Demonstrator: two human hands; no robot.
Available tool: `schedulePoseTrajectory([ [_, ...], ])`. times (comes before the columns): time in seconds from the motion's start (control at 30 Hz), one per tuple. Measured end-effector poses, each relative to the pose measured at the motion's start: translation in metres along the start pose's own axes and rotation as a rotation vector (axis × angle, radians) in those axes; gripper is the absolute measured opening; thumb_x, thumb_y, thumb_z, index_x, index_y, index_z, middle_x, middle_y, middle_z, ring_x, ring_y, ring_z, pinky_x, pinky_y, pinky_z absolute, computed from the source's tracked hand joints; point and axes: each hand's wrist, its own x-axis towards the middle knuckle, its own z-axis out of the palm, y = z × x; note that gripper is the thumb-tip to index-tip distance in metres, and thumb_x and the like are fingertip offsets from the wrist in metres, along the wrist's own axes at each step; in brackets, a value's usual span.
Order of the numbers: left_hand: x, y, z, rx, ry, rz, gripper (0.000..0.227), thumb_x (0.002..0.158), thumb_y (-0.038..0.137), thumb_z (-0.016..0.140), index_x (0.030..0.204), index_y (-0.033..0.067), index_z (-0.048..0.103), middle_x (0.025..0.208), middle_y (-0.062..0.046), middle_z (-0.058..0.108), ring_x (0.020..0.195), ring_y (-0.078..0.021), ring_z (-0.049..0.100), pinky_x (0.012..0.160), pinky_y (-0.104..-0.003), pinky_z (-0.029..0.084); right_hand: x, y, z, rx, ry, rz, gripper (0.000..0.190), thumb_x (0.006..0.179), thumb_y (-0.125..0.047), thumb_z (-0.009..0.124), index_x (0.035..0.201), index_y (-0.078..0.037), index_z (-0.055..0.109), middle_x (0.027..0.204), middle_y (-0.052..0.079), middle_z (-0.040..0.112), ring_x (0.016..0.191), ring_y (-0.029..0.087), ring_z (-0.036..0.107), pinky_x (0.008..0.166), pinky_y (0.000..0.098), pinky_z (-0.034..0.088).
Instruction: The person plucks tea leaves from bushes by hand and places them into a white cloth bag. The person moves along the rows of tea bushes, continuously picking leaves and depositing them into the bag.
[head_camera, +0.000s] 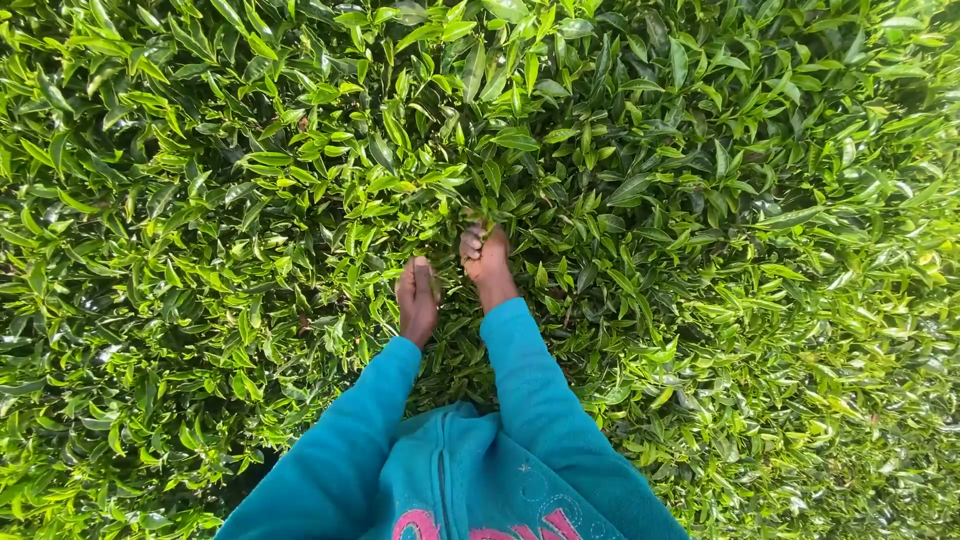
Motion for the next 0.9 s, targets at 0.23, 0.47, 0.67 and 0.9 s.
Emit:
schedulePoseTrajectory([
  [0.23, 0.000, -0.041, -0.039, -0.003, -0.118, -0.121, 0.038, 0.124, 0.031, 0.043, 0.100, 0.0093, 0.063, 0.075, -0.011, 0.071, 0.074, -0.0188, 0.074, 0.058, -0.027, 0.056, 0.016, -0.009, 0.002, -0.200, 0.077, 0.055, 0.033, 0.119, -0.017, 0.029, 0.131, -0.012, 0.060, 0.070, -0.015, 0.034, 0.052, -0.003, 0.042, 0.040, 0.0057, 0.035],
  [0.47, 0.020, -0.025, -0.043, -0.166, -0.098, -0.142, 0.024, 0.122, 0.016, 0.047, 0.118, 0.0014, 0.065, 0.091, -0.017, 0.076, 0.082, -0.0225, 0.080, 0.053, -0.025, 0.059, -0.015, -0.002, 0.012, -1.111, 0.398, -0.683, 0.037, 0.122, -0.035, 0.042, 0.101, -0.012, 0.061, 0.081, 0.007, 0.066, 0.057, 0.011, 0.064, 0.045, 0.0219, 0.058],
  [0.67, 0.052, -0.011, -0.016, -0.143, -0.060, -0.096, 0.025, 0.122, 0.013, 0.044, 0.125, 0.0023, 0.066, 0.080, -0.009, 0.068, 0.066, -0.0135, 0.069, 0.048, -0.021, 0.055, -0.012, -0.018, 0.059, -0.907, 0.497, -0.212, 0.028, 0.110, -0.028, 0.063, 0.096, -0.004, 0.069, 0.075, 0.010, 0.064, 0.049, 0.017, 0.063, 0.034, 0.0253, 0.049],
  [0.9, 0.081, 0.027, 0.013, -0.214, 0.035, -0.078, 0.027, 0.122, 0.013, 0.040, 0.117, 0.0050, 0.066, 0.073, -0.002, 0.056, 0.057, -0.0109, 0.060, 0.045, -0.022, 0.049, -0.038, -0.002, 0.038, -1.418, 0.262, -0.836, 0.032, 0.117, -0.027, 0.050, 0.096, -0.011, 0.067, 0.065, 0.007, 0.062, 0.055, 0.017, 0.058, 0.051, 0.0313, 0.054],
])
